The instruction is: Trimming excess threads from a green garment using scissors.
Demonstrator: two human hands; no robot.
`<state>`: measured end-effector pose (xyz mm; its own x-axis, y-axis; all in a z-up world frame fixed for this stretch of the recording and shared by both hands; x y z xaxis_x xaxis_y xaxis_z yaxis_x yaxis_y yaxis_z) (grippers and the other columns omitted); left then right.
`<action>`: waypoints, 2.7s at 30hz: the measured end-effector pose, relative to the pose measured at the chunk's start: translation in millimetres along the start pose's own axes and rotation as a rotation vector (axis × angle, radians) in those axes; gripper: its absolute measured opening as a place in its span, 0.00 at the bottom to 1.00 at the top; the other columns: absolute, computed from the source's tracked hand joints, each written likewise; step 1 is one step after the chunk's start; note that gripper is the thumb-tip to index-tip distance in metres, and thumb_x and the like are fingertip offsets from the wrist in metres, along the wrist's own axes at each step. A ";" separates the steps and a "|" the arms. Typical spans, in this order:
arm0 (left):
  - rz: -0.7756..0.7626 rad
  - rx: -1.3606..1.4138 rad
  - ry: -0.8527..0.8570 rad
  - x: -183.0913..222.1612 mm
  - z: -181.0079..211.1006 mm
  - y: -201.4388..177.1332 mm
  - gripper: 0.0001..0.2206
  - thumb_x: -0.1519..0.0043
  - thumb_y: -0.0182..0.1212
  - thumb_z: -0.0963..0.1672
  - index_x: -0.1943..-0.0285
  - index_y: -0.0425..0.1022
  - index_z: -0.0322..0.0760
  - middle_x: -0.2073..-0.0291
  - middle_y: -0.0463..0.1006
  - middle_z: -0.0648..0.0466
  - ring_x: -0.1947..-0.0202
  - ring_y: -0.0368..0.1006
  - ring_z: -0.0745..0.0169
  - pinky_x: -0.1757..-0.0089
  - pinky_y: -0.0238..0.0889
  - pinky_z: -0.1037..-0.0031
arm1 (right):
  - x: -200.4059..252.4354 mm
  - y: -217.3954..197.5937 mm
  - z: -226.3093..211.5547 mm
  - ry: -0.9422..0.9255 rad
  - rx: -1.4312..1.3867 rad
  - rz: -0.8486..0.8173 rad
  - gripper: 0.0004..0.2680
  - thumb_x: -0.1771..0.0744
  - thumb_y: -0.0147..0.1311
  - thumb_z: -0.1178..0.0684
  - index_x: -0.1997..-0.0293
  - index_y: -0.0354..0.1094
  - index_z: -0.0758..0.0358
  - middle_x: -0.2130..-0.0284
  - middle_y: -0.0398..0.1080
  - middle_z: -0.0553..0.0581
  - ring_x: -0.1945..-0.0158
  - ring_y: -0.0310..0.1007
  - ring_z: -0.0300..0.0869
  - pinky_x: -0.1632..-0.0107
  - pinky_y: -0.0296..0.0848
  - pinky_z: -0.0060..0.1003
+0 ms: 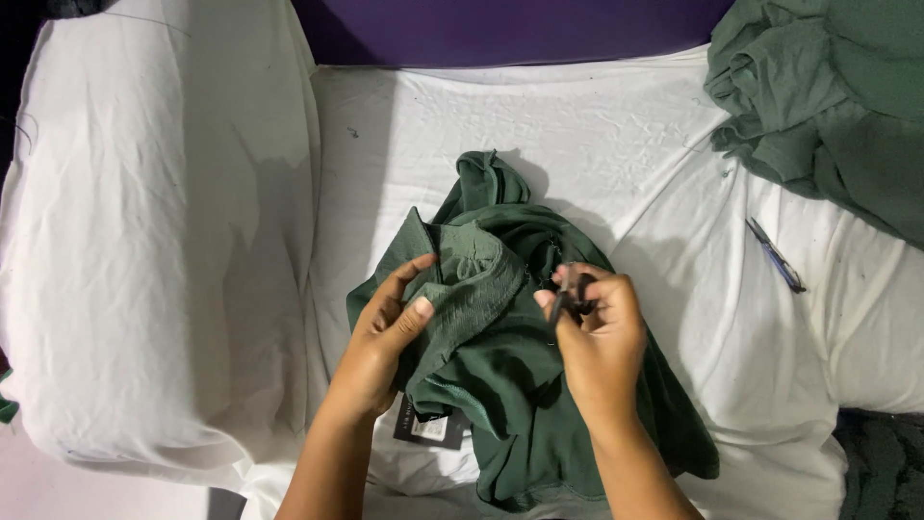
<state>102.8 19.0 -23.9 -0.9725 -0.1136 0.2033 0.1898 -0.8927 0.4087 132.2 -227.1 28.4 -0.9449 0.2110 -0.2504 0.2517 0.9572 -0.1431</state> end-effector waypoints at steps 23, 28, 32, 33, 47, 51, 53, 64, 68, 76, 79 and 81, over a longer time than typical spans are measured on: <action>0.152 -0.020 -0.031 -2.0 -1.1 -28.5 0.06 0.42 0.56 0.37 0.72 0.73 0.27 0.86 0.67 0.45 0.86 0.66 0.58 0.79 0.62 0.72 | -23.3 -2.1 -5.7 -0.023 0.053 -0.093 0.12 0.40 0.65 0.69 0.72 0.59 0.65 0.67 0.80 0.62 0.63 0.79 0.43 0.60 0.77 0.34; 0.153 0.023 -0.048 -2.2 -4.1 -31.4 0.04 0.43 0.56 0.37 0.72 0.71 0.27 0.86 0.66 0.45 0.87 0.66 0.58 0.80 0.62 0.72 | -21.9 18.6 1.2 -0.225 0.456 -0.184 0.12 0.44 0.66 0.68 0.71 0.63 0.63 0.68 0.80 0.57 0.65 0.82 0.53 0.63 0.81 0.42; 0.206 0.061 -0.010 -5.9 -3.1 -43.9 0.03 0.45 0.55 0.38 0.72 0.70 0.31 0.87 0.64 0.48 0.88 0.65 0.60 0.81 0.59 0.74 | -33.1 -20.8 28.1 -0.007 0.150 0.102 0.11 0.39 0.65 0.65 0.68 0.61 0.63 0.73 0.77 0.64 0.69 0.79 0.48 0.67 0.78 0.36; 0.215 0.067 0.009 -6.4 -3.0 -47.9 0.04 0.45 0.55 0.39 0.73 0.69 0.32 0.87 0.63 0.50 0.89 0.63 0.62 0.81 0.58 0.76 | -36.3 -25.0 40.5 0.105 -0.165 0.122 0.11 0.37 0.62 0.68 0.68 0.58 0.63 0.72 0.76 0.67 0.72 0.76 0.43 0.68 0.78 0.32; 0.256 0.082 -0.145 2.7 1.8 -33.7 0.06 0.45 0.52 0.40 0.76 0.62 0.41 0.83 0.56 0.60 0.83 0.51 0.68 0.79 0.42 0.76 | -58.6 -6.9 46.1 0.295 0.414 -0.091 0.14 0.39 0.72 0.52 0.71 0.61 0.56 0.73 0.73 0.49 0.68 0.67 0.36 0.66 0.65 0.33; 0.250 0.097 -0.136 2.0 1.3 -35.1 0.06 0.45 0.53 0.40 0.75 0.63 0.41 0.82 0.57 0.60 0.83 0.53 0.68 0.79 0.44 0.77 | -64.5 -26.6 20.6 0.193 0.205 0.111 0.12 0.37 0.68 0.63 0.70 0.61 0.59 0.73 0.72 0.51 0.66 0.72 0.32 0.63 0.72 0.27; 0.255 0.098 -0.137 2.8 0.8 -35.5 0.06 0.45 0.53 0.40 0.75 0.64 0.41 0.82 0.58 0.60 0.82 0.54 0.68 0.78 0.45 0.77 | -68.6 -24.7 20.8 0.181 0.164 0.097 0.12 0.37 0.67 0.64 0.70 0.61 0.59 0.71 0.73 0.52 0.63 0.76 0.33 0.60 0.74 0.27; 0.248 0.103 -0.144 1.4 -0.7 -38.1 0.07 0.45 0.53 0.40 0.75 0.63 0.41 0.82 0.57 0.60 0.82 0.53 0.67 0.77 0.44 0.76 | -78.7 6.5 51.2 0.319 0.446 -0.121 0.10 0.38 0.66 0.56 0.71 0.63 0.53 0.73 0.70 0.50 0.68 0.66 0.39 0.68 0.61 0.36; 0.242 0.102 -0.152 1.4 -0.7 -34.3 0.07 0.45 0.54 0.41 0.75 0.63 0.41 0.82 0.58 0.59 0.82 0.54 0.67 0.77 0.46 0.76 | -75.8 -12.7 32.9 0.331 -0.025 0.016 0.10 0.37 0.63 0.66 0.70 0.62 0.59 0.66 0.79 0.60 0.58 0.82 0.41 0.53 0.79 0.32; 0.247 0.113 -0.150 0.0 -3.0 -36.6 0.06 0.45 0.54 0.41 0.75 0.64 0.41 0.82 0.59 0.60 0.82 0.55 0.67 0.78 0.47 0.76 | -54.3 15.6 15.9 0.298 0.022 -0.393 0.12 0.38 0.62 0.66 0.72 0.57 0.58 0.56 0.82 0.62 0.41 0.81 0.49 0.45 0.85 0.41; 0.256 0.093 -0.163 1.0 -1.5 -36.3 0.06 0.44 0.54 0.41 0.75 0.63 0.41 0.83 0.58 0.60 0.82 0.54 0.67 0.78 0.45 0.76 | -46.9 13.5 34.0 0.377 0.532 -0.493 0.11 0.37 0.60 0.60 0.72 0.56 0.55 0.75 0.67 0.49 0.73 0.59 0.37 0.71 0.60 0.35; 0.257 0.113 -0.158 1.6 -2.5 -38.1 0.07 0.44 0.54 0.40 0.75 0.63 0.42 0.83 0.57 0.61 0.83 0.53 0.68 0.78 0.45 0.77 | -53.6 8.0 38.9 0.217 0.254 -0.360 0.11 0.39 0.61 0.67 0.74 0.61 0.56 0.71 0.76 0.50 0.62 0.76 0.35 0.61 0.69 0.28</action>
<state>93.7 51.7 -41.3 -0.8596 -0.2520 0.4445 0.4487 -0.7883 0.4209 193.1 -238.5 3.4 -0.9963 -0.0623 0.0589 -0.0813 0.9042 -0.4194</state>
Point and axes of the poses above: each hand's wrist, its own x-axis away from the middle knuckle, its own y-axis out of the palm, z = x × y, the point moved 10 cm from there along -x, towards the middle knuckle
